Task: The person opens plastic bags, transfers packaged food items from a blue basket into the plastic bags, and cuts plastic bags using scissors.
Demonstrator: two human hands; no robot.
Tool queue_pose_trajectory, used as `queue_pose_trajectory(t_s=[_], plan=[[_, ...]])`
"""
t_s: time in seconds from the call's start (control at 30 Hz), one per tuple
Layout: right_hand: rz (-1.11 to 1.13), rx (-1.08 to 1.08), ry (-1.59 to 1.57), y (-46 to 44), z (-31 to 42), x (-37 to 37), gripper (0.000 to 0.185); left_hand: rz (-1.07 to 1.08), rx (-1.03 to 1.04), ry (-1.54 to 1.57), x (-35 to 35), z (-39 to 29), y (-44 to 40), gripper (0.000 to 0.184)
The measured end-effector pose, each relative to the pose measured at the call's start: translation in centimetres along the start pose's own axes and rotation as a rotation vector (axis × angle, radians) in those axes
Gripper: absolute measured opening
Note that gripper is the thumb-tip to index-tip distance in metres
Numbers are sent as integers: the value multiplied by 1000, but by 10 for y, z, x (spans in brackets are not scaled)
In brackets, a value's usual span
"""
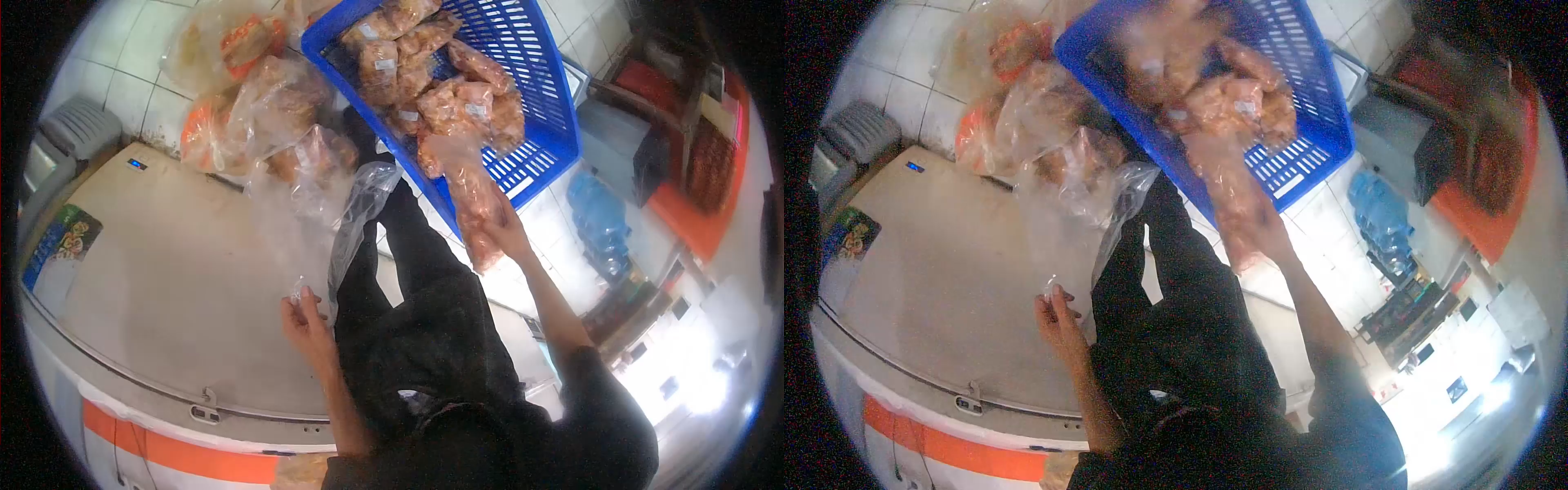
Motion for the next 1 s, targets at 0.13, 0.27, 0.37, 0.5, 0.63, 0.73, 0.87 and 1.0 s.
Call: queue_pose_trajectory(t_s=[0.13,0.27,0.37,0.5,0.63,0.73,0.87,1.0], plan=[[1,158,195,-2,25,0,97,39,-12,-9,4,40,1,34],[-96,-47,470,-25,33,-9,101,95,-28,-133,20,89,2,39],[-163,69,525,-60,9,-21,100,80,-37,-240,38,135,-3,40],[-97,129,445,-114,16,-27,100,127,-14,-240,74,171,0,37],[-214,-294,507,-180,47,-18,92,63,-5,-263,96,174,4,32],[-158,120,463,-226,66,-9,90,78,-21,-346,104,177,3,30],[-63,-131,-161,-301,7,1,98,75,-101,-271,109,179,6,30],[-323,132,513,-319,-48,-31,105,14,-247,71,116,206,12,33]])
Point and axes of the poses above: each hand's wrist, its own y-axis away from the middle knuckle, its own x-axis out of the palm, z = x × y, the point moved 10 cm from there along -y, towards the middle knuckle, and after that the axes turned 11 degrees about z, right-handed, at the moved point
